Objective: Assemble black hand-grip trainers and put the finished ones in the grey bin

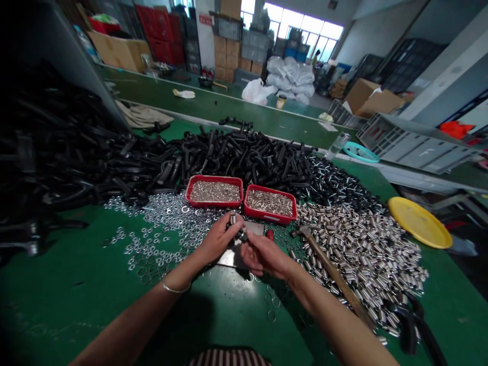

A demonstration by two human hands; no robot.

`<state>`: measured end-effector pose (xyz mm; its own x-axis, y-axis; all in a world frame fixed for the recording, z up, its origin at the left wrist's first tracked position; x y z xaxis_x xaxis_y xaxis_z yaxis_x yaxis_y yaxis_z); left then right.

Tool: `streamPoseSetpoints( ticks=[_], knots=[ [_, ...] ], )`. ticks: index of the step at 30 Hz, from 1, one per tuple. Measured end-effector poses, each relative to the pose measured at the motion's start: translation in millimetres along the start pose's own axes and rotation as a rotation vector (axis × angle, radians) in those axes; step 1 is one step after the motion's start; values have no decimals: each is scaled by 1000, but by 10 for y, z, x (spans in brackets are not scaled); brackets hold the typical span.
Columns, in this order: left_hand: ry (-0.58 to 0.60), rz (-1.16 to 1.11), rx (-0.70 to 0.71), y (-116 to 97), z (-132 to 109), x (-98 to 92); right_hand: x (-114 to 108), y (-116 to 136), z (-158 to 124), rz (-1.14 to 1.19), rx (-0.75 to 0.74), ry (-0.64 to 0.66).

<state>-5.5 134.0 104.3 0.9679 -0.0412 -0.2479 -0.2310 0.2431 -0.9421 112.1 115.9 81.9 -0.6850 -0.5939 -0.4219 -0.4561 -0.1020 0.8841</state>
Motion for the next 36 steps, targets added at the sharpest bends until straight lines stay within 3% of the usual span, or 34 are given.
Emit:
streamPoseSetpoints(
  ticks=[2,6,10,11,14,16,18,20,23,25,27,32,36],
  knots=[
    [7,-9,6,-8,-2,14,33,3,0,0,5,33],
    [-44,-4,-89,106,-9,-18,-138,84,-8,-29,-51,-151],
    [-23,0,-17,7,-5,6,66,65,-8,145,14,48],
    [-27,-14,-15,-3,-7,6,29,104,-15,114,-15,13],
    [-76,-72,-85,70,-27,-22,-252,319,-112,-117,-204,-315],
    [-84,-53,-118,122,-44,-26,-299,303,-163,-78,-225,-418],
    [-66,33,-115,139,-44,-21,-198,95,-122,182,-124,-353],
    [-1,144,-88,132,-18,38,-4,-116,-83,419,1,-205],
    [240,340,-51,162,26,320,93,-249,-135,353,59,-82],
    [389,496,-56,229,37,510,-61,-244,-239,93,5,-131],
    [425,613,-32,221,95,588,-297,-215,-403,-160,-71,-212],
    [320,699,133,-124,554,546,-1046,-527,-918,-383,-57,-346],
    [271,1001,124,-149,1133,610,-1628,-924,-1261,-574,57,-507]
  ],
)
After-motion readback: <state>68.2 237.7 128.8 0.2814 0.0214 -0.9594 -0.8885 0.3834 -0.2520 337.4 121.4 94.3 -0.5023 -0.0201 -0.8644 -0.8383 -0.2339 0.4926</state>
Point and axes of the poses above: each hand's wrist, its own z-axis towards the middle knuckle, its own x-axis out of the palm, y = z × x, the point moved 10 cm from there along z, towards the middle knuckle, and after that the axes turned 2 degrees about z, right-handed, at the moved point
